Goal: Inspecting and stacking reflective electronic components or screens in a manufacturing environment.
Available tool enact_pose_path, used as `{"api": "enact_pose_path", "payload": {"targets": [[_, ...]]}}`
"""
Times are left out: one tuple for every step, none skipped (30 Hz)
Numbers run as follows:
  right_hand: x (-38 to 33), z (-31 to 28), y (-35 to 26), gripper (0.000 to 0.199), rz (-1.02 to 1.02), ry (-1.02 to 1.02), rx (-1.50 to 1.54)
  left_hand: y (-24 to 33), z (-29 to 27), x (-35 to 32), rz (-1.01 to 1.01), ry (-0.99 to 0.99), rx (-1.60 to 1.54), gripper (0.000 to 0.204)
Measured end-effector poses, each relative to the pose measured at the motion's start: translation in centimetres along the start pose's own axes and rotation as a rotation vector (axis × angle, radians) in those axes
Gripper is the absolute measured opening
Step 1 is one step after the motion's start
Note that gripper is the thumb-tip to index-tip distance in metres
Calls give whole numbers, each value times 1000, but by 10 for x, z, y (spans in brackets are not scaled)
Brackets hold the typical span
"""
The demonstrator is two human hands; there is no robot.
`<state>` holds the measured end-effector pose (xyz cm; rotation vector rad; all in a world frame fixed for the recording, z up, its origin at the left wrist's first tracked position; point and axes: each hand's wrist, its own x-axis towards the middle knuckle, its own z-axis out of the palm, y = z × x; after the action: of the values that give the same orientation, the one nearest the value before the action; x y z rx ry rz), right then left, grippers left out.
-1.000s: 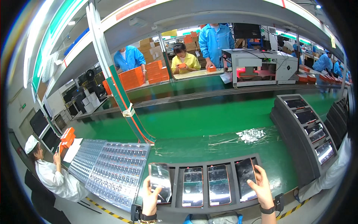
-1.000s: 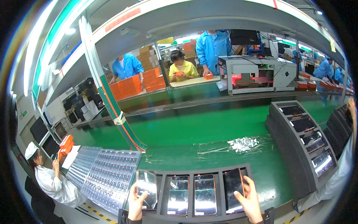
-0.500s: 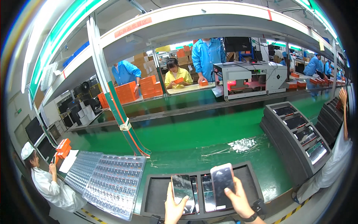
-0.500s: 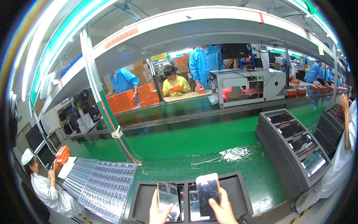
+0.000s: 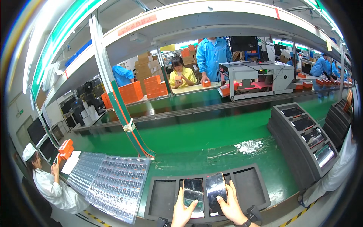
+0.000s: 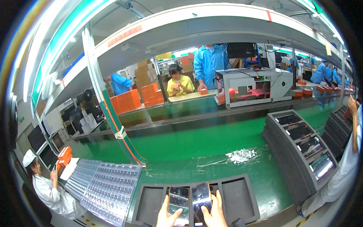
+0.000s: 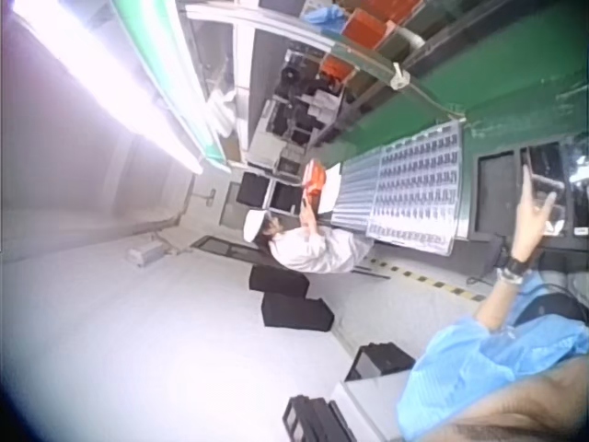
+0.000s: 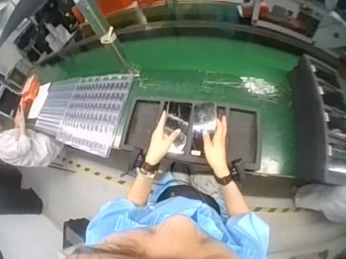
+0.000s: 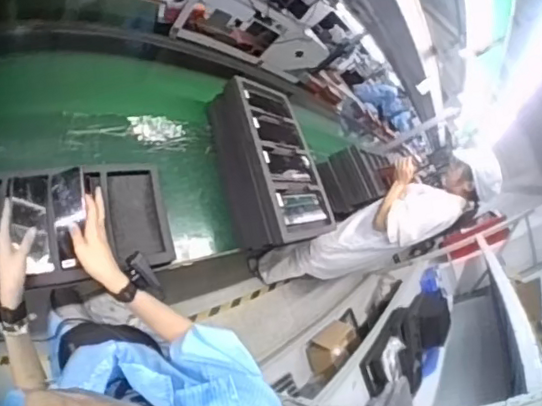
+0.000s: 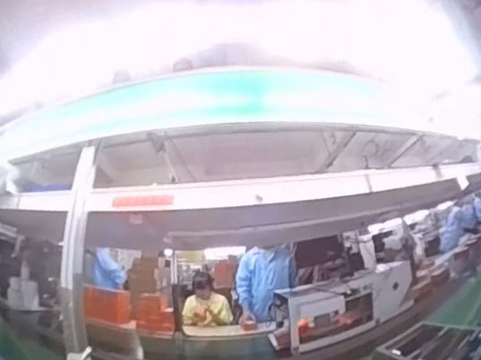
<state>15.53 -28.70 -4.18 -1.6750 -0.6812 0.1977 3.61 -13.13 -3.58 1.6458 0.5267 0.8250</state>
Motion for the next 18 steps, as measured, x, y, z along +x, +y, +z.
{"api": "enact_pose_path", "payload": {"targets": [[0, -1, 1, 58, 5, -6, 0, 1, -1, 2, 35, -12, -7, 87], [2, -4, 2, 58, -11, -35, -33, 2, -4, 1, -89, -63, -203, 87], [3, -5, 3, 59, -29, -63, -65, 3, -7, 3, -191, -94, -389, 89], [4, -4, 3, 58, 40, -31, 150, 3, -6, 2, -176, -64, -392, 82], [5, -5, 3, 58, 40, -34, 152, 3, -7, 2, -161, -34, -394, 75], [6, -5, 3, 58, 1, -29, 128, 2, -8, 4, -162, -31, -394, 75], [6, -6, 2, 58, -39, -24, 102, 2, -8, 6, -155, -17, -381, 76], [6, -5, 2, 60, -30, -17, 105, 2, -8, 7, -149, -4, -368, 78], [6, -6, 2, 60, -30, -20, 104, 2, -8, 9, -149, -1, -370, 78], [6, -6, 2, 64, 48, -47, 183, 2, -8, 10, -250, -26, -449, 79], [5, -6, 2, 68, 127, -74, 262, 2, -8, 11, -351, -51, -528, 79], [5, -6, 2, 68, 128, -79, 260, 3, -7, 12, -353, -46, -530, 79], [5, -6, 2, 72, 106, -90, 312, 3, -7, 13, -366, -127, -476, 76], [5, -5, 2, 77, 83, -107, 366, 3, -6, 14, -377, -202, -421, 74], [5, -4, 2, 77, 82, -129, 367, 2, -8, 13, -387, -266, -365, 71], [6, -4, 1, 79, 92, -110, 449, 2, -6, 14, -359, -249, -381, 64], [5, -3, 0, 81, 109, -96, 532, 1, -7, 11, -375, -241, -414, 65], [4, -3, -2, 83, 107, -94, 512, 0, -7, 13, -369, -240, -421, 67]]}}
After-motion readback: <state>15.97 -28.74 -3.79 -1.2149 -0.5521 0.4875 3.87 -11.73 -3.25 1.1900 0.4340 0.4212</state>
